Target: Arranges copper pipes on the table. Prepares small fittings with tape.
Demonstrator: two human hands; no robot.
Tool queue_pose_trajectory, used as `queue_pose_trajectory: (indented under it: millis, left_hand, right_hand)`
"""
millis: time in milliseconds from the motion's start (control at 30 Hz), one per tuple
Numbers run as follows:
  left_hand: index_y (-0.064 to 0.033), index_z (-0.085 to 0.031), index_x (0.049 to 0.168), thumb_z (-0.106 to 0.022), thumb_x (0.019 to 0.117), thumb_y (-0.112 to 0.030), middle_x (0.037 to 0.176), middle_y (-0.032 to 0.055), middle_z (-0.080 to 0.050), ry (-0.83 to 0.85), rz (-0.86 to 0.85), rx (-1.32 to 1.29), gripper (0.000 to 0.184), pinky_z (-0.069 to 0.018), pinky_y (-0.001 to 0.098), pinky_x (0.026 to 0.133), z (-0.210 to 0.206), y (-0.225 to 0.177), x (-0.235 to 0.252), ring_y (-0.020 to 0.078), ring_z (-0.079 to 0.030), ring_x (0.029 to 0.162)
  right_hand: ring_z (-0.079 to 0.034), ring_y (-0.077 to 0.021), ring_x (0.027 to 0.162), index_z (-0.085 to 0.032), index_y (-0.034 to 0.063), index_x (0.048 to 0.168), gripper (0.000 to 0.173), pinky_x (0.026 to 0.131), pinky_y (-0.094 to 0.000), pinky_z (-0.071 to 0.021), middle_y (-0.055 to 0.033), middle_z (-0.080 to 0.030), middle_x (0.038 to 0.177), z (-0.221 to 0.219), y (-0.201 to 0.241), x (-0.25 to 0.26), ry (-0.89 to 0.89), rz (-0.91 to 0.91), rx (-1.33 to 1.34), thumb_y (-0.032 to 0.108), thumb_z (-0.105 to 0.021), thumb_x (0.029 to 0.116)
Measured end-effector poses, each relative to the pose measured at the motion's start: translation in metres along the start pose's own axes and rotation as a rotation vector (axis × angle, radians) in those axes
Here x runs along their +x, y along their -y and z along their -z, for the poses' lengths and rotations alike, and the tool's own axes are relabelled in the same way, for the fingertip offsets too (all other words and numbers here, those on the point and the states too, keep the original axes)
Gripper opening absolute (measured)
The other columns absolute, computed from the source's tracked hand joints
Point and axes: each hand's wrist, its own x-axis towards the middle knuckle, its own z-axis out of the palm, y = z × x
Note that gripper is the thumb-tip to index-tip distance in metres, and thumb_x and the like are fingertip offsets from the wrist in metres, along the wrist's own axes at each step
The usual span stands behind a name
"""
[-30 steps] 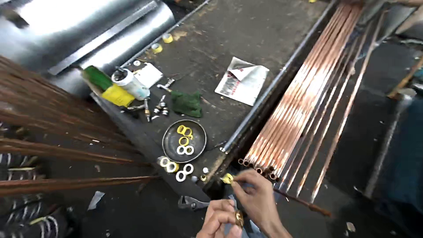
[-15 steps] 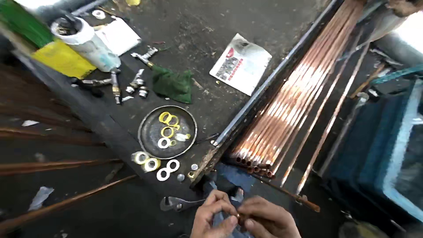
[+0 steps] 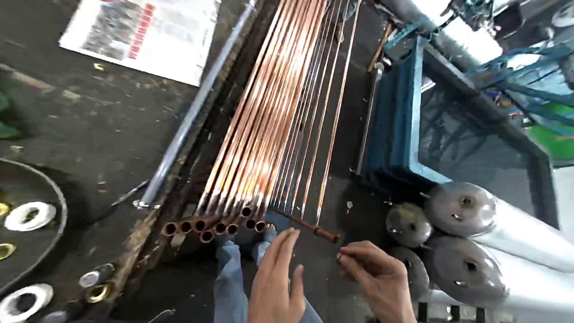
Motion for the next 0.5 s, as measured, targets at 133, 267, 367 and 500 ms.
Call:
queue_pose_trajectory:
  millis: [133,267,367,500]
  left_hand:
    - [-0.0163,-0.059,0.144,-0.058,0.0929,-0.017,0.150,-0.0013,-0.056,0.070,0.010,-0.027,0.052,-0.0492,0.0385,0.113,-0.055,0.017,0.014,0.0140,-0.051,0.139]
    - [-0.0137,-0.055,0.149,-0.062,0.0939,-0.019,0.151,0.0001,-0.055,0.063,0.033,-0.047,0.055,-0.0482,0.0378,0.115,-0.085,0.015,0.014,0.0137,-0.051,0.141]
    - [-0.0119,-0.058,0.146,-0.062,0.0931,-0.018,0.150,0.0013,-0.057,0.015,0.024,-0.069,0.053,-0.0475,0.0387,0.116,-0.098,0.019,0.018,0.0151,-0.050,0.142]
    - [-0.0091,-0.066,0.136,-0.060,0.0947,-0.014,0.143,0.0029,-0.063,0.018,-0.009,-0.159,0.042,-0.0462,0.0393,0.117,-0.092,0.024,0.023,0.0168,-0.052,0.140]
  right_hand:
    - [-0.073,-0.0205,0.074,-0.078,0.0055,0.102,0.013,0.061,-0.0354,-0.0673,-0.0086,-0.073,0.101,0.021,-0.045,0.013,-0.009,0.057,-0.066,0.003,-0.075,0.0894]
    - [-0.073,-0.0180,0.076,-0.078,0.0093,0.101,0.011,0.064,-0.0336,-0.0674,-0.0050,-0.073,0.100,0.028,-0.071,0.017,0.040,0.020,-0.095,0.007,-0.075,0.0903]
    - [-0.073,-0.0152,0.077,-0.079,0.0111,0.100,0.011,0.065,-0.0315,-0.0672,-0.0029,-0.073,0.100,0.017,-0.082,0.017,0.046,0.034,-0.099,0.008,-0.075,0.0909]
    - [-0.072,-0.0121,0.077,-0.079,0.0130,0.099,0.011,0.063,-0.0283,-0.0660,-0.0010,-0.073,0.099,0.006,-0.088,0.022,0.019,0.108,-0.107,0.010,-0.075,0.0902]
